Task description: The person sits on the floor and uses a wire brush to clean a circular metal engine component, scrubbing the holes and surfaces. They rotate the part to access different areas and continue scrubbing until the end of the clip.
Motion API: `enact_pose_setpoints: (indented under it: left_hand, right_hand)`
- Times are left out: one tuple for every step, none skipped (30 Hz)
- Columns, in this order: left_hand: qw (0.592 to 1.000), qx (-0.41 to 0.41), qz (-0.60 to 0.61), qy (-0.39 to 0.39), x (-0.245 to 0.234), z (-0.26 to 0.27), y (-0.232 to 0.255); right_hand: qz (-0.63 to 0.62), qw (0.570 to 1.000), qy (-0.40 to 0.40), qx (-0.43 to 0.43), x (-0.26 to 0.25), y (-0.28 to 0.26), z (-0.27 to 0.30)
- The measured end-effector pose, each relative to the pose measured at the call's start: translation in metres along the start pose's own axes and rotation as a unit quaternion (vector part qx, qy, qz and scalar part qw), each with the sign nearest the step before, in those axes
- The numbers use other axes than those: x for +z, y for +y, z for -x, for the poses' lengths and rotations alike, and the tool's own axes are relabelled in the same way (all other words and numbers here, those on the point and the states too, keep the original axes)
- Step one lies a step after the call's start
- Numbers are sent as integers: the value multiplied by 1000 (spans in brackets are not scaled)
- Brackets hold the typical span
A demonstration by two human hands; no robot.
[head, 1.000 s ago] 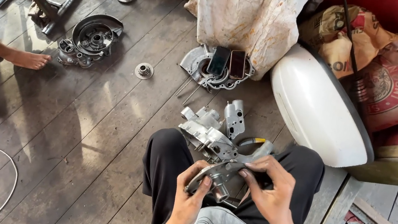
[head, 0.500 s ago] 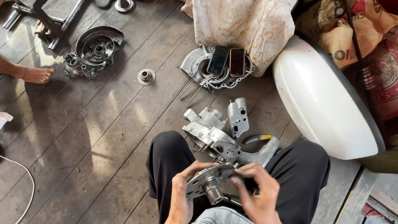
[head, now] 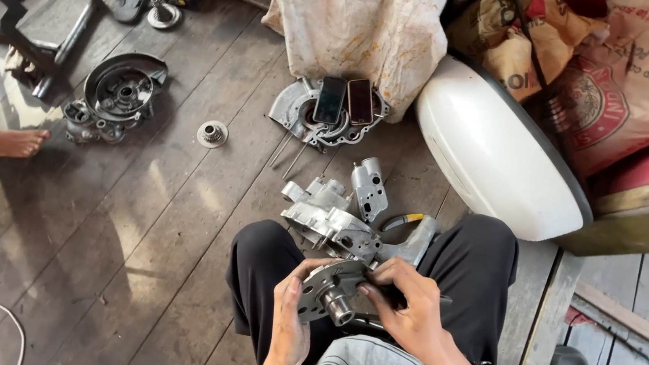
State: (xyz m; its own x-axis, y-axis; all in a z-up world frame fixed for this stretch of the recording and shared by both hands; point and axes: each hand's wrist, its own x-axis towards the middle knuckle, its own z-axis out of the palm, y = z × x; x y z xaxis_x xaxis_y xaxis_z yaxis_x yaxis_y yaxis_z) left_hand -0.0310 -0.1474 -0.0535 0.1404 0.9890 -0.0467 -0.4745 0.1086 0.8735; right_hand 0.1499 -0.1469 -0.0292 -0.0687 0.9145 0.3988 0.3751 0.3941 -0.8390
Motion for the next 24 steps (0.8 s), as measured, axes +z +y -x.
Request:
enact_pose_setpoints:
  left_hand:
    - [1000,4,4,6,-1,1,1]
    - [1000,3,3,0,-2,2,1]
    - [1000,2,2,-7,-2,3,2]
    - [1000,4,5,-3,-1,4,2]
    - [1000,5,1,-3,1,4,3]
    - [1000,4,-6,-5,2,4,5]
    - [1000,5,-6,-3,3,4,4]
    - [1000,6,-17,-2,3,4,5]
    - [1000,8,-27,-2,3,4,5]
    - [1000,7,-30,-2,4,4,5]
    - [999,19,-48,-8,6,3,5]
    - [997,29,-66,-11,8,5,5]
    - [997,27,-68,-7,11,7,8]
    - [997,26,-71,-27,14,8,12]
    - [996,25,-74,-47,17,9,15]
    - [996,26,-76,-47,19,9,16]
    - [993,45,-87,-59,22,8,16]
    - [990,63,-99,-73,25,8,17]
    - [990,62,-102,-74,28,7,17]
    - [990,58,-101,-85,31,8,17]
    - [989,54,-100,-97,34,8,16]
    - [989,49,-104,-97,35,9,17]
    - [987,49,-122,-88,36,10,18]
    - [986,51,-140,-80,37,10,18]
  right_hand:
    - [0,1000,-8,-3,-1,5,1]
    - [10,1000,16,8,-2,9,2]
    - [20,999,40,19,-3,14,3]
    - [20,999,35,17,0,14,6]
    - [22,999,41,18,3,15,8]
    - [21,998,51,21,7,15,11]
    - [20,998,49,20,8,13,14]
    - [15,999,34,24,11,10,16]
    - [10,999,18,27,13,9,18]
    - [7,999,19,28,9,11,16]
    - [11,999,40,30,5,14,14]
    - [15,998,58,33,0,17,14]
    - [12,998,56,36,-3,19,18]
    - [7,997,64,34,-6,21,21]
    - [3,997,72,33,-9,23,24]
    - [1,997,72,32,-8,26,28]
    - [-9,997,67,41,-9,29,32]
    - [-20,996,64,50,-9,31,36]
    - [-22,996,66,51,-11,28,35]
    - [-23,996,76,47,-12,25,35]
    - [-25,995,86,42,-14,22,36]
    - [-28,995,88,46,-15,19,35]
    - [-44,994,88,39,-17,16,35]
    - [-59,994,89,30,-19,14,32]
